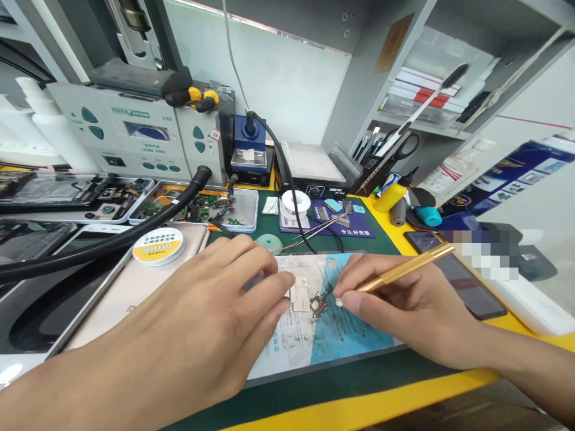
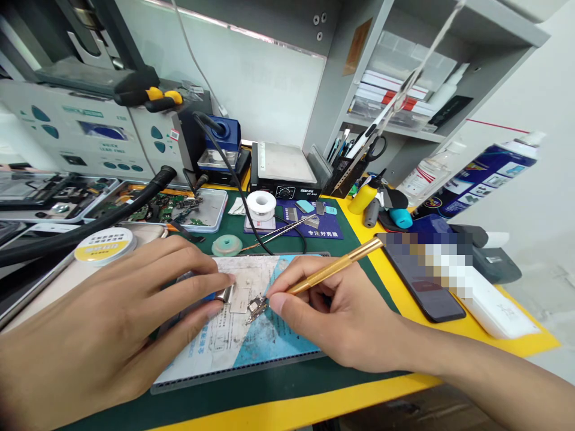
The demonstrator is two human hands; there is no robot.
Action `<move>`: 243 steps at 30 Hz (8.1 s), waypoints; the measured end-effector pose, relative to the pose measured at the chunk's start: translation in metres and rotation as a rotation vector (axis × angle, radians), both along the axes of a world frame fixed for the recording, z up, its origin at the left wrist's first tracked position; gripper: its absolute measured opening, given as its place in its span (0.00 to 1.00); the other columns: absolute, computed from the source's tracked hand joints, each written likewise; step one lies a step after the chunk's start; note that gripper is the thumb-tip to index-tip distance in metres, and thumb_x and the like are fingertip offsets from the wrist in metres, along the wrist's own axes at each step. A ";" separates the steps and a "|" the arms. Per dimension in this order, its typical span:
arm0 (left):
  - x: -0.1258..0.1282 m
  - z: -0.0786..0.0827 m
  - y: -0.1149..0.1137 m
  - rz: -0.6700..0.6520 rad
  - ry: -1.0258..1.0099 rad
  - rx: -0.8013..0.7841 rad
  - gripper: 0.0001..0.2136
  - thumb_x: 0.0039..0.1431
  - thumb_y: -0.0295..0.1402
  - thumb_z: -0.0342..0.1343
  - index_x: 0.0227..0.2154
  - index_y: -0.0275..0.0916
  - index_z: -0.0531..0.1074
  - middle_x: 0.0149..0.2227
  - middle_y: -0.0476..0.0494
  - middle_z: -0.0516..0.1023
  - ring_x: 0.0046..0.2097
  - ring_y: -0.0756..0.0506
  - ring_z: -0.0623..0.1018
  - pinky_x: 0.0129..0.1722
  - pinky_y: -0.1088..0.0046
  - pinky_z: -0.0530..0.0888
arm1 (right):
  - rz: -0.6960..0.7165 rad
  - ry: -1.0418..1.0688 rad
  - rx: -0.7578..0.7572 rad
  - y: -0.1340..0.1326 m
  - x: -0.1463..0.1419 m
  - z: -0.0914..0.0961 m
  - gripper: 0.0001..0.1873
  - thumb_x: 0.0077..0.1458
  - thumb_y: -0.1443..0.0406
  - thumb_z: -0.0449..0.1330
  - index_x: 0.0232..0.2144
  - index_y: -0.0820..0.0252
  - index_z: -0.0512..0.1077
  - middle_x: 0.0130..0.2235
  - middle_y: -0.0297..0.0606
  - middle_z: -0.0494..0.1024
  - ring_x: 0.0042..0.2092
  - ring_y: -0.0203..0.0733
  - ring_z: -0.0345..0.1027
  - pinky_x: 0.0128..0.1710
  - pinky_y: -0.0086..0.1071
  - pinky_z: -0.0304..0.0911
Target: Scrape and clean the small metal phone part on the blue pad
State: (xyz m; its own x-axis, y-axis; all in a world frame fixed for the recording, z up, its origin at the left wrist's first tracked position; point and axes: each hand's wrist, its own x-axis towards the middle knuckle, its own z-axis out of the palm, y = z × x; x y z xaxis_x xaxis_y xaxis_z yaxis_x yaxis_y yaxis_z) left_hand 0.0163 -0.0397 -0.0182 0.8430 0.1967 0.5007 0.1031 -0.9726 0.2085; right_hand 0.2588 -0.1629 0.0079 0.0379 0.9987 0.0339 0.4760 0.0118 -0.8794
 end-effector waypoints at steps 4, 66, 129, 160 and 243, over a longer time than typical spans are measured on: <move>0.000 0.000 0.000 0.006 0.000 0.000 0.10 0.75 0.29 0.51 0.46 0.39 0.78 0.41 0.42 0.76 0.43 0.40 0.72 0.39 0.57 0.68 | 0.010 -0.003 0.003 0.001 0.000 0.000 0.11 0.64 0.58 0.68 0.33 0.59 0.82 0.31 0.41 0.78 0.29 0.38 0.65 0.22 0.30 0.58; 0.002 0.001 0.000 0.007 -0.006 0.036 0.10 0.75 0.29 0.50 0.46 0.38 0.78 0.40 0.42 0.76 0.41 0.39 0.73 0.36 0.57 0.69 | -0.071 0.103 -0.066 0.003 0.000 0.002 0.10 0.64 0.60 0.67 0.32 0.59 0.78 0.29 0.36 0.73 0.22 0.31 0.56 0.20 0.29 0.53; -0.001 -0.001 -0.001 0.003 -0.005 0.025 0.10 0.75 0.29 0.51 0.46 0.38 0.78 0.41 0.41 0.76 0.43 0.39 0.72 0.39 0.57 0.67 | -0.112 0.080 -0.158 0.004 -0.005 0.006 0.23 0.58 0.46 0.72 0.29 0.59 0.76 0.23 0.30 0.66 0.22 0.32 0.52 0.20 0.30 0.47; 0.000 0.001 -0.001 -0.003 -0.014 0.056 0.10 0.75 0.28 0.51 0.45 0.37 0.78 0.39 0.41 0.76 0.41 0.38 0.73 0.35 0.57 0.67 | -0.039 0.181 -0.147 0.002 -0.006 0.002 0.17 0.59 0.53 0.73 0.31 0.59 0.77 0.26 0.31 0.68 0.22 0.30 0.51 0.19 0.29 0.46; 0.000 0.001 -0.001 0.006 -0.001 0.054 0.11 0.75 0.29 0.50 0.46 0.37 0.79 0.40 0.40 0.77 0.42 0.39 0.73 0.38 0.56 0.70 | -0.123 0.040 -0.075 0.004 -0.004 0.006 0.18 0.64 0.53 0.68 0.28 0.58 0.76 0.19 0.30 0.66 0.20 0.33 0.54 0.18 0.29 0.50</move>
State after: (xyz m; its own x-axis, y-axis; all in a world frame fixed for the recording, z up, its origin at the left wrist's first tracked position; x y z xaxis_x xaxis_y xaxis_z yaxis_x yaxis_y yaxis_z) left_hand 0.0164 -0.0409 -0.0168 0.8415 0.1744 0.5114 0.1091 -0.9818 0.1554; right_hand 0.2548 -0.1591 0.0135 0.1600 0.9861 -0.0449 0.4344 -0.1112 -0.8938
